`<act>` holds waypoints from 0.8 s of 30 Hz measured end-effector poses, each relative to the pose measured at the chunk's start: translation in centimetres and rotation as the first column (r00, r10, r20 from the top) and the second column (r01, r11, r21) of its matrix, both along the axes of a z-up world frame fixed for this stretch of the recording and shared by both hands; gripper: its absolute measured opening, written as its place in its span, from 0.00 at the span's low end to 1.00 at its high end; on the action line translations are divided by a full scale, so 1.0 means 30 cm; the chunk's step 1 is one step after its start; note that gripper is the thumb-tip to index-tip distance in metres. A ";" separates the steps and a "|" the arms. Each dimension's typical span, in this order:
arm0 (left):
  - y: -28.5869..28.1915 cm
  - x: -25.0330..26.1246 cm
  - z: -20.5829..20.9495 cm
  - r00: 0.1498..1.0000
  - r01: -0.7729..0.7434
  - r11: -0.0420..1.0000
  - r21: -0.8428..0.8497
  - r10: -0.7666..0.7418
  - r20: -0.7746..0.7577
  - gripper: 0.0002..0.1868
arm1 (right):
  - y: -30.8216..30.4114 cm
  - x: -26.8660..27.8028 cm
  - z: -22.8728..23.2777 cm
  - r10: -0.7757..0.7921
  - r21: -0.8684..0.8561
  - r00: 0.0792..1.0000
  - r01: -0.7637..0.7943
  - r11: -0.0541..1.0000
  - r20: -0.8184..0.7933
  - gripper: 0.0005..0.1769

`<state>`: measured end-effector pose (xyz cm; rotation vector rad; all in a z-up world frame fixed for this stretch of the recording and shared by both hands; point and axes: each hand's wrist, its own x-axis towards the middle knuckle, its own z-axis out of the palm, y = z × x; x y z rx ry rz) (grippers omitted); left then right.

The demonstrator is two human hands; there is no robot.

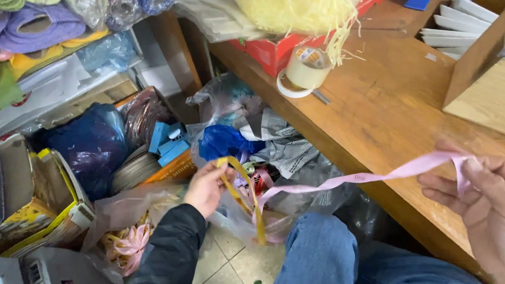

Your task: The person is creating decorative bows by cutting, folding, and tying colorful ribbons at a workbench.

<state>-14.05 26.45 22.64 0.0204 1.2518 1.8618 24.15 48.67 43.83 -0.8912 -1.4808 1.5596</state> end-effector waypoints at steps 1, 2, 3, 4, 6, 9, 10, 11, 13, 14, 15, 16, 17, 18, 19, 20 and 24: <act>0.012 -0.010 0.041 0.999 -0.031 0.997 0.064 0.032 -0.013 0.10 | 0.004 0.027 -0.024 -0.012 0.004 1.000 0.012 1.000 -0.010 0.13; 0.027 -0.007 0.093 1.000 -0.024 0.998 0.065 0.025 -0.017 0.10 | -0.005 0.021 -0.032 -0.018 0.004 1.000 0.019 1.000 -0.015 0.13; 0.045 -0.005 0.147 0.993 0.005 0.998 0.069 0.003 -0.122 0.11 | -0.013 0.016 -0.038 0.005 -0.072 1.000 -0.005 0.997 -0.011 0.04; 0.062 0.000 0.202 0.974 0.035 0.997 0.072 -0.018 -0.224 0.13 | -0.022 0.011 -0.043 0.029 -0.147 1.000 -0.030 0.989 -0.010 0.06; 0.106 0.004 0.308 0.928 0.088 0.994 0.065 -0.058 -0.368 0.07 | -0.066 -0.075 -0.041 0.068 -0.166 0.998 -0.069 0.984 -0.010 0.07; 0.184 -0.005 0.483 0.812 0.138 0.986 0.097 -0.057 -0.581 0.07 | -0.089 -0.190 -0.056 0.167 -0.234 0.979 -0.136 0.963 0.118 0.12; 0.209 -0.013 0.548 0.760 0.142 0.980 0.138 -0.019 -0.650 0.08 | -0.091 -0.230 -0.062 0.230 -0.292 0.942 -0.155 0.944 0.243 0.16; 0.221 -0.005 0.637 0.751 0.148 0.978 0.145 -0.016 -0.661 0.08 | -0.082 -0.221 -0.096 0.224 -0.281 0.947 -0.155 0.947 0.232 0.16; 0.241 0.016 0.816 0.699 0.227 0.958 0.174 -0.036 -0.714 0.11 | -0.060 -0.206 -0.162 0.113 0.299 0.776 -0.367 0.881 0.621 0.22; 0.246 0.042 0.908 0.688 0.234 0.955 0.181 -0.031 -0.725 0.11 | -0.084 -0.192 -0.119 0.103 0.313 0.785 -0.359 0.879 0.611 0.22; 0.251 0.073 0.996 0.644 0.276 0.937 0.214 -0.015 -0.765 0.08 | -0.111 -0.169 -0.074 0.089 0.285 0.776 -0.332 0.899 0.624 0.22; 0.253 0.108 1.083 0.597 0.319 0.916 0.244 0.005 -0.802 0.06 | -0.139 -0.145 -0.030 0.076 0.256 0.766 -0.304 0.918 0.638 0.23; 0.248 0.150 1.159 0.592 0.331 0.909 0.254 0.009 -0.806 0.06 | -0.161 -0.116 -0.001 0.059 0.270 0.772 -0.292 0.918 0.633 0.23; 0.240 0.194 1.235 0.570 0.367 0.878 0.307 0.049 -0.820 0.07 | -0.184 -0.085 0.028 0.060 0.245 0.799 -0.254 0.936 0.598 0.20; 0.233 0.241 1.316 0.549 0.406 0.839 0.362 0.093 -0.831 0.07 | -0.204 -0.053 0.063 0.054 0.224 0.826 -0.214 0.951 0.561 0.17; 0.236 0.304 1.334 0.544 0.420 0.827 0.375 0.101 -0.833 0.07 | -0.222 -0.015 0.079 0.032 0.243 0.831 -0.199 0.949 0.556 0.17; 0.254 0.505 1.322 0.488 0.489 0.872 0.019 -0.255 -0.835 0.04 | -0.306 0.149 0.124 -0.020 0.194 0.952 -0.042 0.980 0.304 0.14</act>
